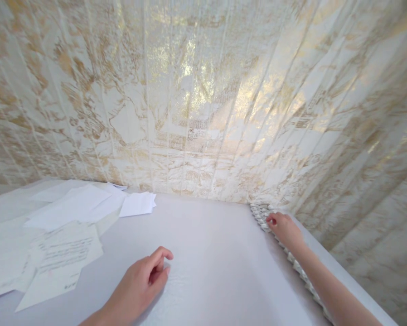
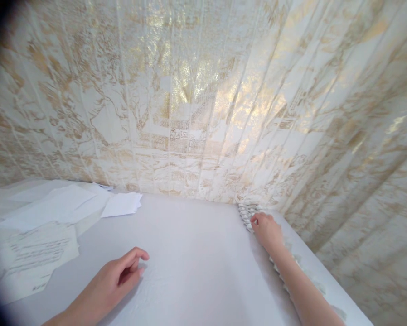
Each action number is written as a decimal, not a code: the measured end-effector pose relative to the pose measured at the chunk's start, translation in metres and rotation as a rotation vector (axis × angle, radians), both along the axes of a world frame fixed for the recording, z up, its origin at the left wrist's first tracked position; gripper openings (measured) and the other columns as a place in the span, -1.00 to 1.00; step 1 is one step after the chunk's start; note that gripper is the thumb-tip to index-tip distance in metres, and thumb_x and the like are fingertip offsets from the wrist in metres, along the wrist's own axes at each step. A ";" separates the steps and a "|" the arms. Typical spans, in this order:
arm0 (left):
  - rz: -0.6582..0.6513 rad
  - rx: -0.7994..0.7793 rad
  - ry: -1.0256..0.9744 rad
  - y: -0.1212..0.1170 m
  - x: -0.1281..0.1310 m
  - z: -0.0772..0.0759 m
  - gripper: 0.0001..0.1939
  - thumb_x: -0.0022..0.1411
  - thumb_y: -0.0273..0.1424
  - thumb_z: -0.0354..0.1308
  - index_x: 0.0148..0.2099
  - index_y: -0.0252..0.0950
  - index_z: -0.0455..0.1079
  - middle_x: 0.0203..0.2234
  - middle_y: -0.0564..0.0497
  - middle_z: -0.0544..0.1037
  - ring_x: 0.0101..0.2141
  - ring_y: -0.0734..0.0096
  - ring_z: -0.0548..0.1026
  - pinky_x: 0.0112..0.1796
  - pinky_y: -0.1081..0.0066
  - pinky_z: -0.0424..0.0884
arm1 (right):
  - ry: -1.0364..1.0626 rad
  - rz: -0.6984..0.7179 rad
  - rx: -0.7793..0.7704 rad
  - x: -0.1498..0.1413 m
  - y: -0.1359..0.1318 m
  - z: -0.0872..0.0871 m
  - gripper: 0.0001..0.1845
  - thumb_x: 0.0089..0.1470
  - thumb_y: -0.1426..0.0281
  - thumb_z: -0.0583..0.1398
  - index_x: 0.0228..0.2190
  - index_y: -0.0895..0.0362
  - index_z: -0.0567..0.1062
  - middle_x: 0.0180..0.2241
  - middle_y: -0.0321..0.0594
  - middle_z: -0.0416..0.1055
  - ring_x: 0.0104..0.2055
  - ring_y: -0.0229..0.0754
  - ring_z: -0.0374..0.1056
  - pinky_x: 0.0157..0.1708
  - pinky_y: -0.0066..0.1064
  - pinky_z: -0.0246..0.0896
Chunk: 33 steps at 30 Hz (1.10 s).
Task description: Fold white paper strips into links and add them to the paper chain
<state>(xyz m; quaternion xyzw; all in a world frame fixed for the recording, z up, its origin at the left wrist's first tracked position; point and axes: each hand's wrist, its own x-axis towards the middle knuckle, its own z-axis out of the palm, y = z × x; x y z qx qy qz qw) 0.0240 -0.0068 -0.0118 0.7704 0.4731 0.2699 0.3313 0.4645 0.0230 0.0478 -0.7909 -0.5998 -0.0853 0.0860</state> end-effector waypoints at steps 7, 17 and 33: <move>-0.050 0.093 0.115 -0.002 0.005 0.006 -0.82 0.30 -0.36 -0.09 -0.13 -0.17 0.31 -0.57 0.20 0.25 -0.51 0.41 0.31 -0.41 0.46 0.19 | 0.142 0.219 0.082 -0.053 -0.036 -0.012 -0.78 0.05 0.52 0.09 -0.29 0.13 0.50 -0.30 -0.12 0.46 -0.19 -0.01 0.41 -0.13 -0.23 0.28; -0.201 0.187 0.196 -0.004 -0.025 0.035 -0.58 0.03 -0.54 0.13 -0.03 -0.17 0.40 -0.03 -0.03 0.46 -0.03 0.22 0.44 0.01 0.30 0.31 | 0.511 0.703 0.077 -0.228 -0.073 -0.032 -0.67 0.08 0.56 0.13 -0.11 0.06 0.43 -0.06 -0.10 0.43 -0.04 -0.03 0.38 0.01 -0.15 0.29; 0.218 0.457 0.553 -0.013 -0.215 0.005 -0.57 0.26 -0.06 0.09 0.08 -0.11 0.48 0.10 -0.02 0.52 0.08 0.04 0.45 0.04 0.20 0.33 | 0.600 0.661 0.125 -0.238 -0.075 -0.057 -0.72 0.12 0.56 0.09 -0.13 0.11 0.42 -0.08 -0.10 0.42 0.00 0.01 0.32 0.05 -0.08 0.21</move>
